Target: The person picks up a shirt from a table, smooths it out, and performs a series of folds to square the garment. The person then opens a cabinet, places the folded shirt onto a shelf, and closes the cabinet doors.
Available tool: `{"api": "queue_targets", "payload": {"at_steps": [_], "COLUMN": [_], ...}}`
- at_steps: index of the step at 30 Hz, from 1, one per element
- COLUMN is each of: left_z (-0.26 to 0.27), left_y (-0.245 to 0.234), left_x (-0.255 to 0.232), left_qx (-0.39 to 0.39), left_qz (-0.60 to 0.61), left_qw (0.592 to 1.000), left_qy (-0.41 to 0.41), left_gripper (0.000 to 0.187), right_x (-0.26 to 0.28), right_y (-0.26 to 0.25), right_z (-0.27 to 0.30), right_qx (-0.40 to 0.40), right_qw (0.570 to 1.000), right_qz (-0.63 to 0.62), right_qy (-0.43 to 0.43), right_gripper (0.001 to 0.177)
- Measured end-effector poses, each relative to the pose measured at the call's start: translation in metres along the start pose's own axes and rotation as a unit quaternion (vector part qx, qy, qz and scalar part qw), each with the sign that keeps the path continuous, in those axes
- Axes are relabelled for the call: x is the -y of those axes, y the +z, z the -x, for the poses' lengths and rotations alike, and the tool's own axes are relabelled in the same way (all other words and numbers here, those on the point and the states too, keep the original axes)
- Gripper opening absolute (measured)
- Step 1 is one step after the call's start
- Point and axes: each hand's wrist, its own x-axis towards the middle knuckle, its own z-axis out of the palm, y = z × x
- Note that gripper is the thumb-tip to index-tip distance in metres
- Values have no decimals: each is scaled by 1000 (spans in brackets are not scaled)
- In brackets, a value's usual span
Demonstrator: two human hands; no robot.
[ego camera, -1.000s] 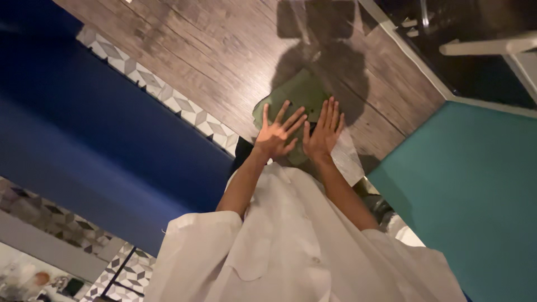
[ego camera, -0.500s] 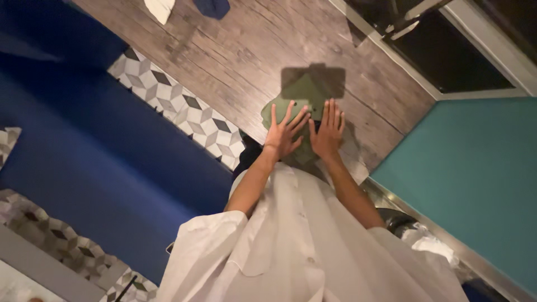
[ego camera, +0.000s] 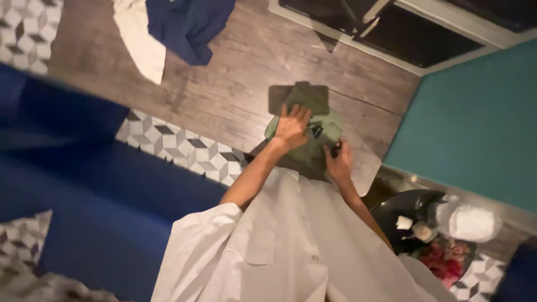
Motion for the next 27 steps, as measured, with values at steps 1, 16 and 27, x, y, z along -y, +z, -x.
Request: {"api": "queue_targets", "payload": {"at_steps": [1,16,27], "left_z": [-5,-58,-10], "left_y": [0,0,-4], "left_x": [10,94,120], "left_qx": [-14,141,37], "left_qz": [-9,-13,9], "left_qw": [1000,983,999], "left_qy": [10,119,38], "left_gripper": [75,100,84], "right_x": [1,49,8], "right_y": [6,58,68], "right_z": [4,64,48], "right_qx": [-5,-120,-174], "right_qw": [999,930,972], "right_qz": [-5,-128,12], "right_qy": [46,322,156], "right_gripper": [61,53,29]}}
